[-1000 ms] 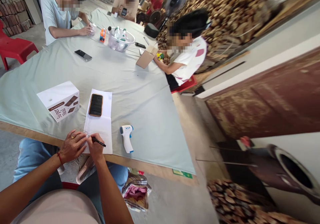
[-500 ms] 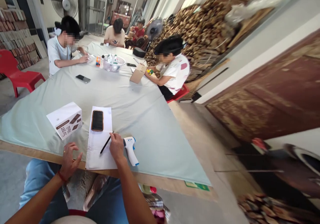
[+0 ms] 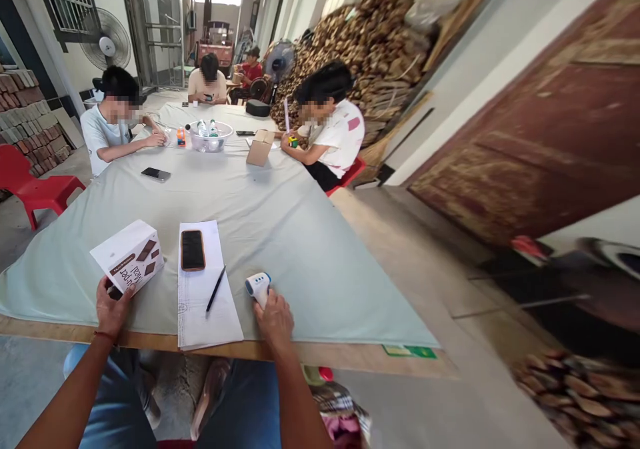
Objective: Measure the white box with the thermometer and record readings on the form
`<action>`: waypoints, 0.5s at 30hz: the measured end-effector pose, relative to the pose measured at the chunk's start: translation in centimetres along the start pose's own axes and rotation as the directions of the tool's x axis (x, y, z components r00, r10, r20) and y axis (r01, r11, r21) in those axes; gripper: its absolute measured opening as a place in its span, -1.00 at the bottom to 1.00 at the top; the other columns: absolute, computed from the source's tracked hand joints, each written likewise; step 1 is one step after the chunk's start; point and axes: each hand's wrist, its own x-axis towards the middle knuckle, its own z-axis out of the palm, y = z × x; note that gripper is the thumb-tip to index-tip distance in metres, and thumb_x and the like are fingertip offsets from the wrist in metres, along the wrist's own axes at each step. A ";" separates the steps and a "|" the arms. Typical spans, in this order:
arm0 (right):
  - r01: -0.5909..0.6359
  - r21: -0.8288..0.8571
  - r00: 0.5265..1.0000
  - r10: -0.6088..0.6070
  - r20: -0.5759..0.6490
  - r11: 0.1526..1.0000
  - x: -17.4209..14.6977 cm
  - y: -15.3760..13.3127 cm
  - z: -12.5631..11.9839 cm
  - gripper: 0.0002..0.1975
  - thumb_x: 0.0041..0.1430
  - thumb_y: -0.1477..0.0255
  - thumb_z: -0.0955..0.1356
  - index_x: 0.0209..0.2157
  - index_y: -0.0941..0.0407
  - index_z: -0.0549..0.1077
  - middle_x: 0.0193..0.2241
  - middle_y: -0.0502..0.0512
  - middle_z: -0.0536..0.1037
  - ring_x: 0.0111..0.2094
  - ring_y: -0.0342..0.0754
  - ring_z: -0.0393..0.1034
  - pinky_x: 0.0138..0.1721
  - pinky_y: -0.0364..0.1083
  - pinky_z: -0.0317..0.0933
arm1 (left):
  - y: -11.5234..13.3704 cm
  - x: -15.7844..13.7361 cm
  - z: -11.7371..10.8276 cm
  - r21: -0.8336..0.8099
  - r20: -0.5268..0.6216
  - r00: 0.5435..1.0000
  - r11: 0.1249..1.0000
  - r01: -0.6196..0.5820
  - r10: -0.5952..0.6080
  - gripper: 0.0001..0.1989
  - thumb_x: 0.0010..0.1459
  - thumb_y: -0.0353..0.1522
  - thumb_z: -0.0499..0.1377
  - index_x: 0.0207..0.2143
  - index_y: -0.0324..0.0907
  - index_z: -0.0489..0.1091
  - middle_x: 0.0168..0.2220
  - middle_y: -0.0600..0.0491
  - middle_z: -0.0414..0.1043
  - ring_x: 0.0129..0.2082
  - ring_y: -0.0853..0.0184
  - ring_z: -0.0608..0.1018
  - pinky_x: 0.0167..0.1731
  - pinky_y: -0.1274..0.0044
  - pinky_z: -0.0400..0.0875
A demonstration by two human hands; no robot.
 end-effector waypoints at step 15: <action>-0.356 0.917 0.832 -0.386 0.398 0.178 -9.1 -15.4 0.4 -0.68 -0.07 0.12 0.33 -0.50 0.11 0.31 -0.59 -0.07 0.29 -0.53 -0.16 0.12 -0.45 -0.15 0.02 | 3.5 -1.8 0.1 -0.107 0.299 0.953 0.994 -0.018 0.049 -0.40 0.08 0.03 0.22 -0.02 -0.25 0.33 -0.14 -0.12 0.51 -0.17 0.21 0.55 -0.17 0.41 0.49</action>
